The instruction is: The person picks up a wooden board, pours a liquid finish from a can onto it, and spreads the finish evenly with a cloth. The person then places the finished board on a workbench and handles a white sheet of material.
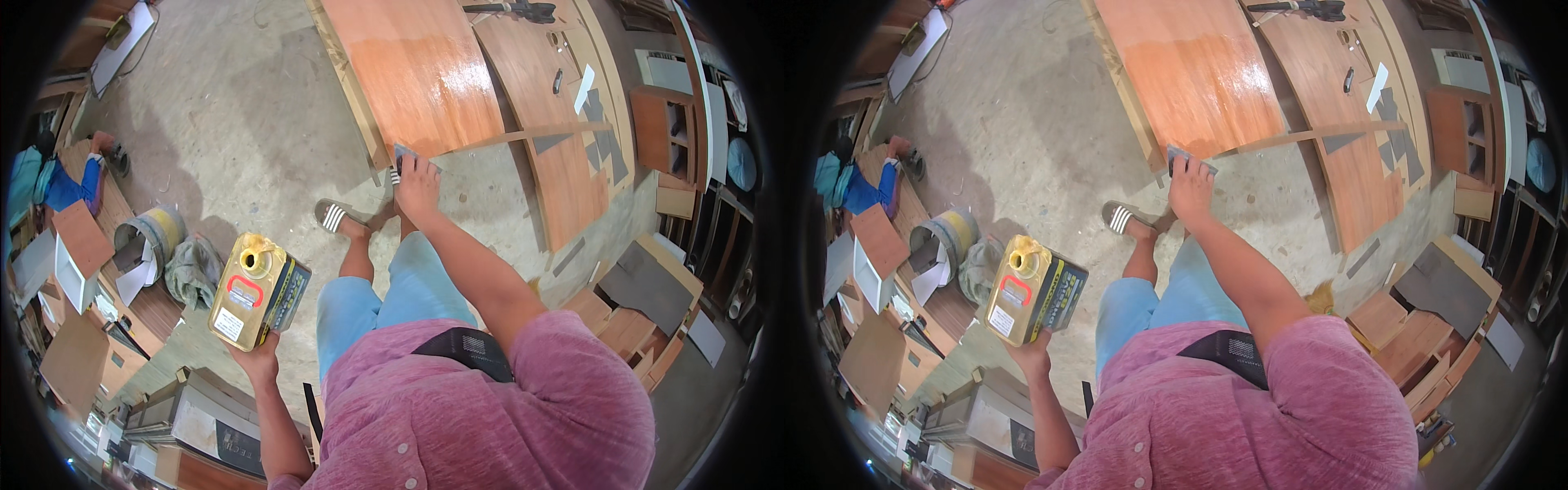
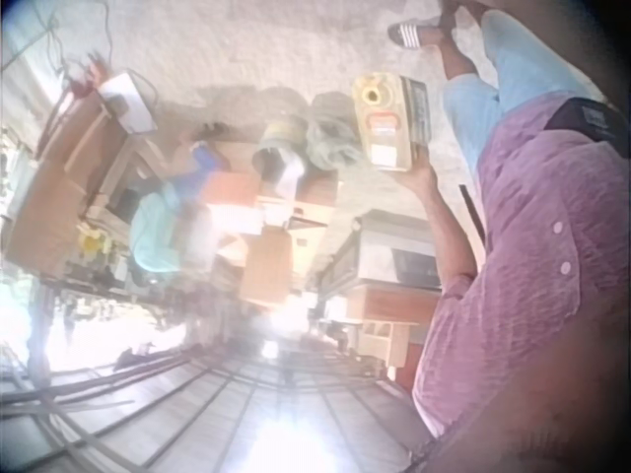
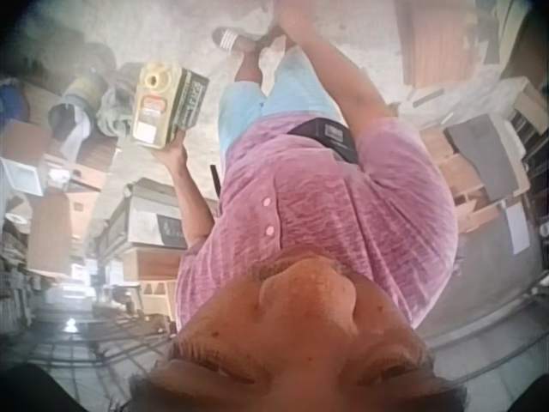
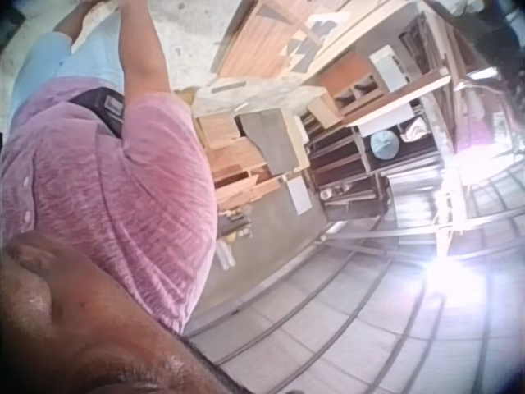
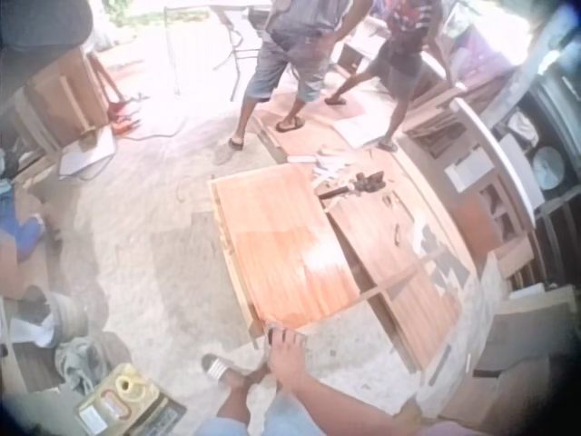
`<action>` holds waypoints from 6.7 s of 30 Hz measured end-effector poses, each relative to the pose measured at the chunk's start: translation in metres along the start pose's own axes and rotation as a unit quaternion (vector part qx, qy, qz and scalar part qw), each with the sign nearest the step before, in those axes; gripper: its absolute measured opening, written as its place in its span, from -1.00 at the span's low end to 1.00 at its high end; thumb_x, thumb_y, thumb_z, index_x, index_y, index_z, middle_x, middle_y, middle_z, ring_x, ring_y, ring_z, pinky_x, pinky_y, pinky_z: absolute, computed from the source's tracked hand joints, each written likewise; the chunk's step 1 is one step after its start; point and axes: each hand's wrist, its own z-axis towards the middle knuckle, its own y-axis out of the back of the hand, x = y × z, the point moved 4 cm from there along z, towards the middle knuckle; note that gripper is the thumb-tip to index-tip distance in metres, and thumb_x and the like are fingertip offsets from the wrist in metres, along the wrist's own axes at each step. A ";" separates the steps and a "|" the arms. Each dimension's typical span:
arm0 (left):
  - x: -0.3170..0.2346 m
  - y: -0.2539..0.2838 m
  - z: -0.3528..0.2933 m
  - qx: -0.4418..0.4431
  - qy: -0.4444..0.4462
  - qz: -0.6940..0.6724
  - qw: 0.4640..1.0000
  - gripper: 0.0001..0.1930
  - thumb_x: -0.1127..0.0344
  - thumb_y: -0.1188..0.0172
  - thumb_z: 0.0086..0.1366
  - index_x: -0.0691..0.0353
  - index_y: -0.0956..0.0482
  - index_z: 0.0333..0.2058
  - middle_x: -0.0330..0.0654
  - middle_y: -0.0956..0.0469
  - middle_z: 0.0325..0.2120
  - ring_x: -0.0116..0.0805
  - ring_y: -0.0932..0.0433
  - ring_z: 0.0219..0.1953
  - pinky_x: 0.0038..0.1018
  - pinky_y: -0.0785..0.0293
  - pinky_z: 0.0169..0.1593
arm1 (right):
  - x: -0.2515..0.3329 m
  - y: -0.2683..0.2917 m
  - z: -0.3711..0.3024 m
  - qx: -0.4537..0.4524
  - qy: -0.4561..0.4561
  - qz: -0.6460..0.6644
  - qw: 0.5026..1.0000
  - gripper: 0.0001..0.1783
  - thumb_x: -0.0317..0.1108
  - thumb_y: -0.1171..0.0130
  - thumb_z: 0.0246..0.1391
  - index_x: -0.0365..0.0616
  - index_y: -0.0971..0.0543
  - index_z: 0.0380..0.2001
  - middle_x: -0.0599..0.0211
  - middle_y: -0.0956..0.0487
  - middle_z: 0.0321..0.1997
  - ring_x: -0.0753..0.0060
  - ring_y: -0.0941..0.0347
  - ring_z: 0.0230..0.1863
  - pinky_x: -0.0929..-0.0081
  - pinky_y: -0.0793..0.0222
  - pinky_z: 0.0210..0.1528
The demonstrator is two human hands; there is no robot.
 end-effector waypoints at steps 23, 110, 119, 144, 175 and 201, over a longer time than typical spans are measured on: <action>-0.021 0.002 0.006 0.004 -0.023 0.024 0.999 -0.01 0.71 -0.32 -0.13 0.30 -0.07 0.33 -0.04 -0.32 0.18 -0.22 -0.38 0.20 -0.29 -0.37 0.25 | 0.058 0.004 -0.020 0.076 0.018 0.104 0.991 -0.54 -0.48 -0.07 0.08 -0.07 -0.44 0.11 0.07 -0.46 -0.01 -0.08 -0.43 0.00 -0.03 -0.33 0.04; -0.451 -0.343 0.192 0.263 -0.513 0.549 0.606 -0.06 0.35 -0.37 -0.15 0.28 -0.20 0.29 0.16 -0.43 -0.08 0.22 -0.42 0.07 -0.08 -0.45 0.15 | -0.059 0.185 0.121 -0.170 -0.171 0.212 0.947 -0.45 -0.56 -0.04 0.13 0.16 -0.57 0.17 0.27 -0.55 -0.07 0.08 -0.46 0.03 0.17 -0.41 0.10; -0.532 -0.428 0.220 0.248 -0.539 0.637 0.492 -0.13 0.30 -0.36 -0.04 0.22 -0.23 0.29 0.17 -0.44 0.00 0.19 -0.45 0.09 -0.07 -0.51 0.11 | -0.038 0.208 0.248 -0.153 -0.156 0.167 0.961 -0.45 -0.49 -0.08 0.13 0.29 -0.57 0.17 0.38 -0.54 -0.07 0.20 -0.45 0.04 0.19 -0.39 0.01; -0.568 -0.468 0.203 0.272 -0.557 0.682 0.388 -0.09 0.30 -0.39 -0.10 0.23 -0.24 0.29 0.18 -0.47 0.00 0.22 -0.47 0.10 -0.10 -0.50 0.15 | -0.014 0.208 0.281 -0.190 -0.187 0.240 0.933 -0.52 -0.51 -0.13 0.09 0.16 -0.60 0.08 0.34 -0.55 -0.09 0.20 -0.48 0.02 0.21 -0.39 -0.01; -0.565 -0.480 0.214 0.281 -0.560 0.676 0.389 -0.11 0.28 -0.40 -0.11 0.25 -0.26 0.26 0.21 -0.47 0.00 0.25 -0.46 0.11 -0.08 -0.50 0.15 | -0.015 0.202 0.290 -0.172 -0.191 0.218 0.941 -0.53 -0.49 -0.08 0.14 0.20 -0.60 0.10 0.35 -0.55 -0.08 0.22 -0.47 0.01 0.22 -0.40 -0.05; -0.475 -0.256 0.331 0.259 -0.293 0.282 0.876 0.02 0.53 -0.46 -0.19 0.36 -0.13 0.31 0.03 -0.39 0.11 -0.12 -0.39 0.17 -0.30 -0.29 0.27 | -0.039 0.049 0.287 -0.034 -0.074 -0.024 0.996 -0.60 -0.28 -0.01 0.23 0.18 -0.61 0.10 0.41 -0.52 0.08 0.27 -0.38 0.17 0.23 -0.28 0.14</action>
